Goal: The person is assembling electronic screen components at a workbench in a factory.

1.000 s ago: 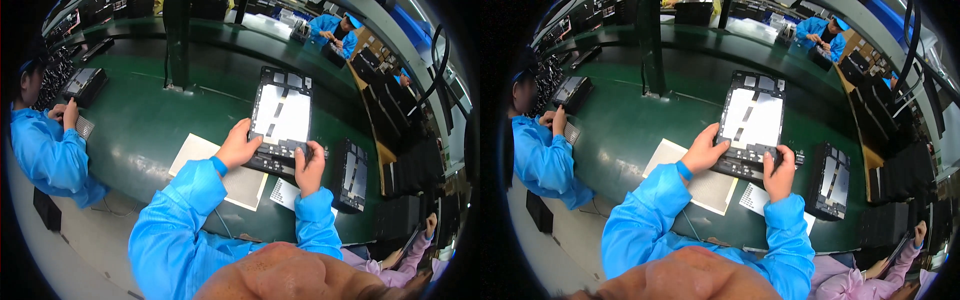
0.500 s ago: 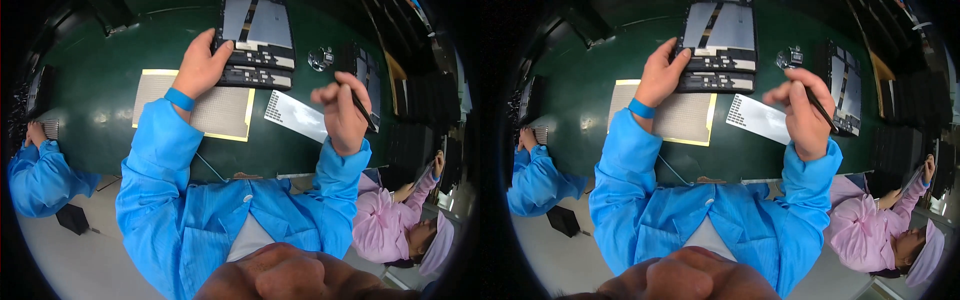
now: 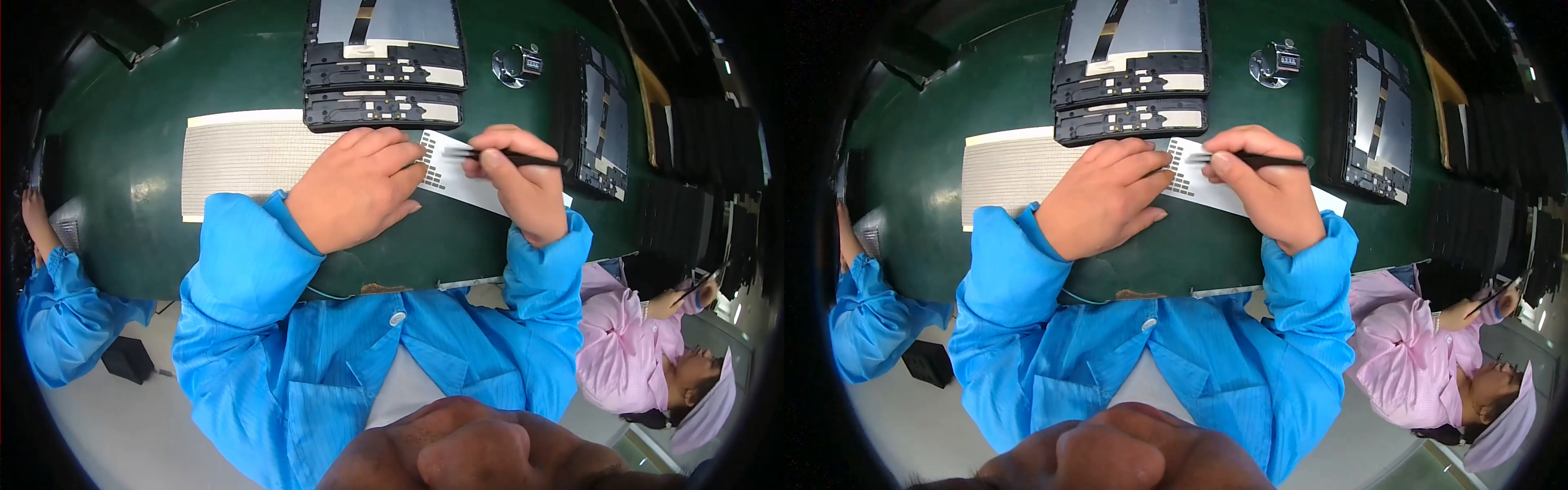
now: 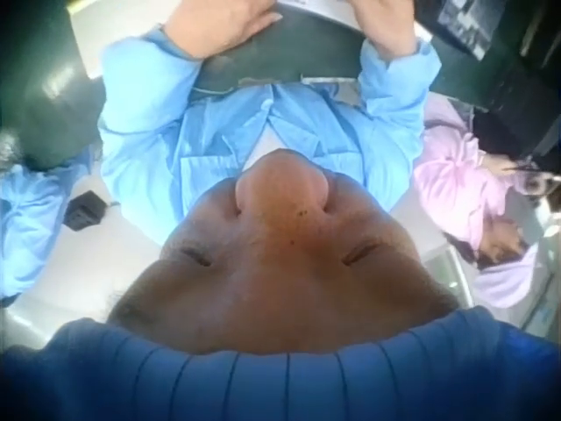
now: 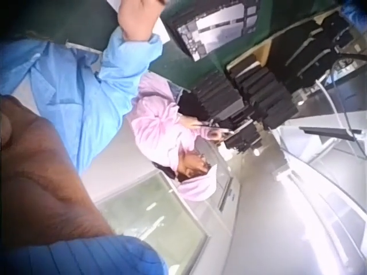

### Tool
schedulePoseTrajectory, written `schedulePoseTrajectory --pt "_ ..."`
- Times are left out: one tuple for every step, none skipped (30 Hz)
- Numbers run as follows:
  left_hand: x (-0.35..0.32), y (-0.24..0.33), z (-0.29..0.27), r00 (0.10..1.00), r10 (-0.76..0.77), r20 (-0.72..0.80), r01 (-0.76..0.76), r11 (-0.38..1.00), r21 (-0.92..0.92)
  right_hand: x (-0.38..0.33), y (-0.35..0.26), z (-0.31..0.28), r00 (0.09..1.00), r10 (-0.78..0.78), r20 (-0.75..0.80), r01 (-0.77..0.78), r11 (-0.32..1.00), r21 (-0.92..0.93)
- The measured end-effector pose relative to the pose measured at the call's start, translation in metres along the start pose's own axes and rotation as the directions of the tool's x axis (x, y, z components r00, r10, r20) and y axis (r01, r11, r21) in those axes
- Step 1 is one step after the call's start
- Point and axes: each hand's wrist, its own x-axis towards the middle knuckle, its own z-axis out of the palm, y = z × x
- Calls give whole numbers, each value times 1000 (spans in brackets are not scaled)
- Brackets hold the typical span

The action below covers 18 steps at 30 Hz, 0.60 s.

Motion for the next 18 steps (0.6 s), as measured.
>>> schedulePoseTrajectory --pt "0 0 0 1000 0 17 0 1000 5 -2 -4 3 993 77 -87 -61 983 173" --pt "1 0 0 999 -1 33 1 1000 10 -2 -6 6 973 167 -160 -103 933 345" --pt "1 0 -2 999 -4 36 4 1000 11 4 -8 8 972 142 -186 -89 960 265" --pt "1 1 -3 998 -15 56 15 1000 -5 4 -7 8 973 143 -183 -91 959 268" --pt "0 1 -4 997 -25 77 27 999 -21 1 -8 7 974 165 -152 -130 968 216" --pt "0 1 -4 997 -31 76 33 999 -18 -2 -9 6 976 186 -118 -166 973 161" --pt "0 1 -3 998 -18 63 19 1000 -17 -6 -6 5 979 145 -145 -135 988 78" --pt "-1 0 -3 999 -5 50 6 1000 -16 -5 -5 5 980 145 -139 -134 988 79" --pt "0 1 -3 999 -5 54 6 1000 -20 -6 -5 4 989 101 -107 -115 984 -133" --pt "0 1 -4 998 -10 63 12 1000 -23 -7 -4 4 996 66 -67 -84 937 -339" --pt "0 1 -4 997 -14 72 16 1000 -27 -7 -3 5 995 71 -68 -91 937 -339" --pt "0 1 -3 997 -12 73 15 999 -32 -6 -3 5 995 84 -63 -99 948 -302" --pt "0 0 -2 998 -14 58 16 999 -27 -5 -3 5 994 96 -57 -108 958 -266" --pt "-1 0 -1 999 -16 43 17 1000 -23 -4 -2 5 993 108 -51 -117 966 -229" --pt "-1 -1 -1 999 -15 41 16 1000 -26 -2 -3 5 993 110 -51 -119 965 -232" --pt "0 -1 -2 999 -15 52 16 1000 -19 0 -4 4 986 140 -88 -143 989 -35" --pt "1 -1 -2 998 -16 64 16 1000 -11 3 -4 4 977 176 -118 -155 974 165" --pt "0 -2 -3 998 -12 68 14 1000 -16 6 -2 7 976 181 -122 -160 973 165"
